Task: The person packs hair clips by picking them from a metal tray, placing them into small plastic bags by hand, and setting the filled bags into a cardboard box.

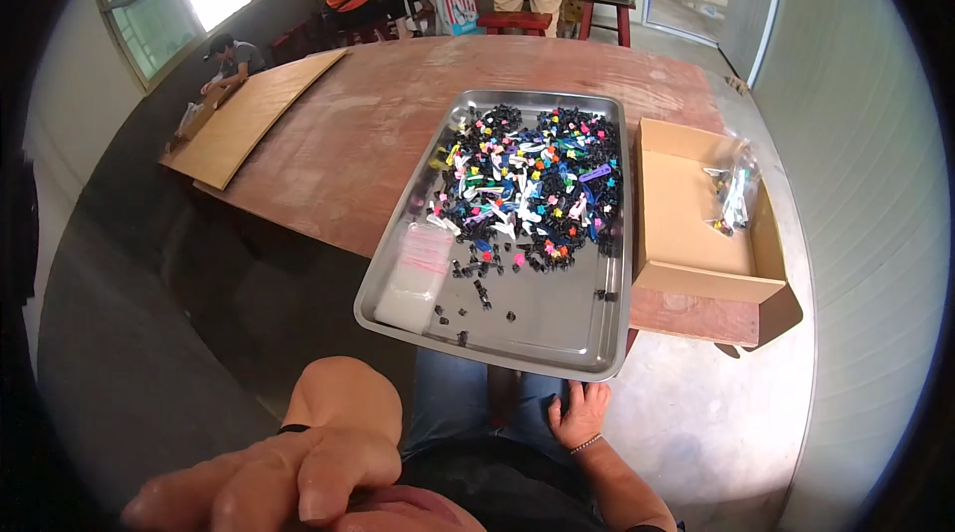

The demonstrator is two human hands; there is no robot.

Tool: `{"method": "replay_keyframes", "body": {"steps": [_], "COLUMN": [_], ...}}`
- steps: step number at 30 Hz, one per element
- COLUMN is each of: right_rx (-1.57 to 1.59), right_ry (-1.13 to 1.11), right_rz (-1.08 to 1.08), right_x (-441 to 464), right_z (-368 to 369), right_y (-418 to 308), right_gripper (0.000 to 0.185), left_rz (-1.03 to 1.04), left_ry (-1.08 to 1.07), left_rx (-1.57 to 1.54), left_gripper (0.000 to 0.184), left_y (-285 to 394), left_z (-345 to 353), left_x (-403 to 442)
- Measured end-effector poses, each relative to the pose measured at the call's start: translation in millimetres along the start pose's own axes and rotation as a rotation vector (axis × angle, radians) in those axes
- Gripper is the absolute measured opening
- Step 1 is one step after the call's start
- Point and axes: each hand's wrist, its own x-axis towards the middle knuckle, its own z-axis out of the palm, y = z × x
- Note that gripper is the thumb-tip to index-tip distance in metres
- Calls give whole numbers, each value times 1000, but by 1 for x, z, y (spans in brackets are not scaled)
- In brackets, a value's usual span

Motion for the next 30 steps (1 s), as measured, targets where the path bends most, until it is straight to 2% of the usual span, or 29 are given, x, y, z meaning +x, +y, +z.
{"method": "replay_keyframes", "body": {"steps": [2, 9, 14, 18, 20, 26, 30], "right_rx": [-15, -41, -6, -17, -11, -18, -20], "right_ry": [75, 34, -11, -25, -25, -47, -33], "right_rz": [-62, -50, -47, -38, -53, -78, -60], "right_x": [4, 5, -2, 0, 3, 5, 9], "right_z": [2, 4, 7, 8, 12, 13, 14], "right_y": [-1, -2, 5, 7, 6, 2, -1], "right_gripper": [49, 52, 54, 54, 54, 56, 55], "left_rz": [2, 20, -16, -70, -74, -84, -67], "left_ry": [18, 148, 298, 432, 484, 514, 472], "left_rx": [59, 452, 765, 1060, 1224, 1617, 1884], "left_gripper": [24, 22, 21, 21, 21, 21, 22], "left_y": [-2, -1, -10, -25, -40, -22, -9], "left_z": [-9, -7, -12, -14, -13, -34, -51], "left_x": [1, 43, 42, 13, -57, 29, 29]}}
